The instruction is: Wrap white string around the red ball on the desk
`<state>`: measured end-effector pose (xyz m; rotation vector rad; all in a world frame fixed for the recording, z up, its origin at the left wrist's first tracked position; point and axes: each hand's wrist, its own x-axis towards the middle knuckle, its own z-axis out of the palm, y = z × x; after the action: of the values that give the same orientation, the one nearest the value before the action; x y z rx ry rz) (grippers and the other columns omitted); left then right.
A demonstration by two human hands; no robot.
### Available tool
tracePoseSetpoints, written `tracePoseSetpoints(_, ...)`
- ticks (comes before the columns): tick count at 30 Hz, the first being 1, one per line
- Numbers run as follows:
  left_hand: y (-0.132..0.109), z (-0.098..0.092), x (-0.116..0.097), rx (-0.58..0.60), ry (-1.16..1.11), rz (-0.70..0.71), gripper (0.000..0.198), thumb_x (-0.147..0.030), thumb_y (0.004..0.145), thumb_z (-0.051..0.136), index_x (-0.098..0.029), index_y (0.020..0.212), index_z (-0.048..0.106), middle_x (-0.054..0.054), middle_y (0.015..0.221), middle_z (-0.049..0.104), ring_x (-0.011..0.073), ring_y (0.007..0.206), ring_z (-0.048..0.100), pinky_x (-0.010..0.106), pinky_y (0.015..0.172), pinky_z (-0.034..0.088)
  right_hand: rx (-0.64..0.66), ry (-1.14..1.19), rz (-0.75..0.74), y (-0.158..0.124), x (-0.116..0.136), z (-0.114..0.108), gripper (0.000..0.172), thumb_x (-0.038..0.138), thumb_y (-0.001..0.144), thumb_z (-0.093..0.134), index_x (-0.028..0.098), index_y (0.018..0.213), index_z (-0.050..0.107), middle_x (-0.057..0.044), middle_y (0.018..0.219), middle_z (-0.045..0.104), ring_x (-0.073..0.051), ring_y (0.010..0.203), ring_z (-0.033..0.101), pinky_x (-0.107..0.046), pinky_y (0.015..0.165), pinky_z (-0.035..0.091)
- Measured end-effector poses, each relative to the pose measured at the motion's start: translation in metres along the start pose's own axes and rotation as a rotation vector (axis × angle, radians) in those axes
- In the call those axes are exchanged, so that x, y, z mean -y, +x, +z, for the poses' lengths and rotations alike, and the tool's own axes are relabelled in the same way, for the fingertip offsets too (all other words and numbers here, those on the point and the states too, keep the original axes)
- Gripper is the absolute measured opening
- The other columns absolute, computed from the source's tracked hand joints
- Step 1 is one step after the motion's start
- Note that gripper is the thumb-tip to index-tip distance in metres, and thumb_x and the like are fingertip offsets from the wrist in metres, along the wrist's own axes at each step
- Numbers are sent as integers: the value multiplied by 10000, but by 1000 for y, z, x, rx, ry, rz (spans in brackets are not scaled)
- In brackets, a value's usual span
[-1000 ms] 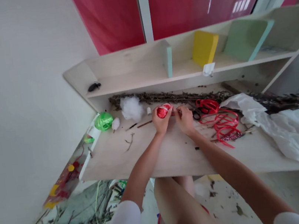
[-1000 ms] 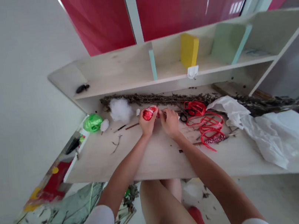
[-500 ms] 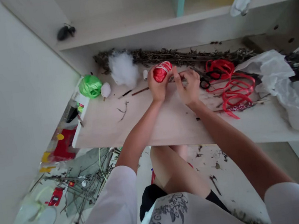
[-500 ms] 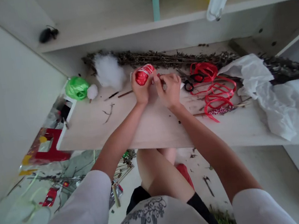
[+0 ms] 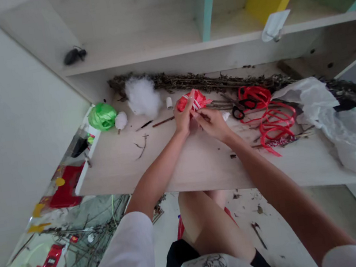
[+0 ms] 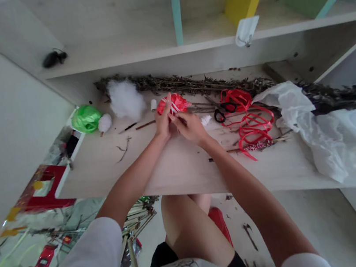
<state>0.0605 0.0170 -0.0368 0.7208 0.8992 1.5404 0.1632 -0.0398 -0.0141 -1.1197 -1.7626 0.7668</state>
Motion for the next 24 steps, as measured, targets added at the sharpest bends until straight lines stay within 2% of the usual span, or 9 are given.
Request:
tracePoseSetpoints(3, -3, 1, -12, 23, -89, -65, 384, -429, 810, 701, -248, 1148, 671, 26, 1058, 703, 222, 1055, 660, 309, 886, 532, 20, -111, -21, -2, -1, 0, 555, 645, 932, 381, 196, 652, 546, -13, 542, 573, -128, 524, 526, -247, 578, 377)
tracePoseSetpoints(6, 0, -3, -24, 26, -154, -132, 368, -346, 909, 561, -280, 1268, 606, 7, 1094, 704, 183, 1052, 663, 310, 895, 534, -2, -283, 11, -2, -3, -3, 549, 613, 946, 379, 198, 656, 591, -36, 557, 604, -154, 542, 553, -257, 573, 357)
tracePoseSetpoints(8, 3, -6, -28, 68, -152, -197, 415, -398, 917, 537, -319, 1324, 558, 5, 1140, 699, 197, 1066, 660, 356, 911, 539, 0, -357, 47, -1, -5, -4, 563, 602, 950, 374, 197, 647, 621, -46, 559, 609, -167, 552, 566, -263, 572, 347)
tracePoseSetpoints(13, 6, -10, -32, 197, -144, -325, 604, -638, 859, 525, -280, 1344, 543, 74, 1183, 693, 245, 1093, 655, 412, 921, 543, 85, -302, 48, -3, -8, -2, 542, 553, 953, 402, 184, 697, 705, -45, 619, 643, -165, 583, 591, -257, 587, 358)
tracePoseSetpoints(19, 9, -13, -35, 156, -167, -384, 737, -734, 816, 488, -236, 1357, 526, 95, 1145, 702, 251, 1035, 678, 384, 834, 581, 30, -226, 21, -3, -6, -6, 555, 577, 931, 429, 159, 683, 697, -28, 591, 598, -127, 542, 520, -243, 568, 339)
tracePoseSetpoints(24, 14, -25, -44, 146, -306, -464, 727, -718, 856, 426, -191, 1345, 534, 103, 1026, 727, 222, 939, 701, 312, 732, 598, 7, -175, 59, 0, -8, -15, 529, 605, 880, 489, 156, 664, 665, 9, 518, 516, -100, 499, 426, -232, 524, 309)
